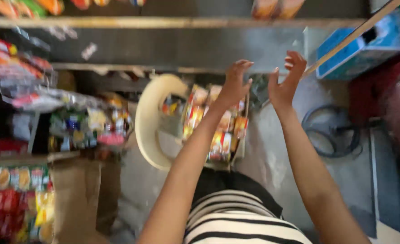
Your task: Organizing and moving various canned food products from a shelf into a container placed on a chair.
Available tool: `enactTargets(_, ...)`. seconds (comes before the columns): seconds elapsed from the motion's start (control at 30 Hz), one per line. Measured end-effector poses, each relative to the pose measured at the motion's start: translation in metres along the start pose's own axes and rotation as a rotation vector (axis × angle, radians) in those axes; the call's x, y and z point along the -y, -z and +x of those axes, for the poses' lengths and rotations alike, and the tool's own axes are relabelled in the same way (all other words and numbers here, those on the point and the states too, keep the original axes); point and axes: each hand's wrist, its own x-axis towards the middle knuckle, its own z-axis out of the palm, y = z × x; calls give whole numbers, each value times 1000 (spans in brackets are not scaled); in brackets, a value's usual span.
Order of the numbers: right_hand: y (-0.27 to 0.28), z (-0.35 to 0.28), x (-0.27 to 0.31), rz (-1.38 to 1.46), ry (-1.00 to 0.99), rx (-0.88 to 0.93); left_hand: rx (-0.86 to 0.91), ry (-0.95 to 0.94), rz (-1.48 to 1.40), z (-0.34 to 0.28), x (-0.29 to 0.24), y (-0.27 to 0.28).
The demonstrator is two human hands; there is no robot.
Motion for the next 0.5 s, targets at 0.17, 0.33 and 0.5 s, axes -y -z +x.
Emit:
enactTargets(0.17,-36,-115,-29,-34,-80,444,71,286,99,-144,77,-31)
enactTargets(0.33,-51,-173,6,-35,0,748,98,448,73,-222,70,-17)
enactTargets(0.5,-65,-189,15,-184,42,770,11,491,-178,-214,40,17)
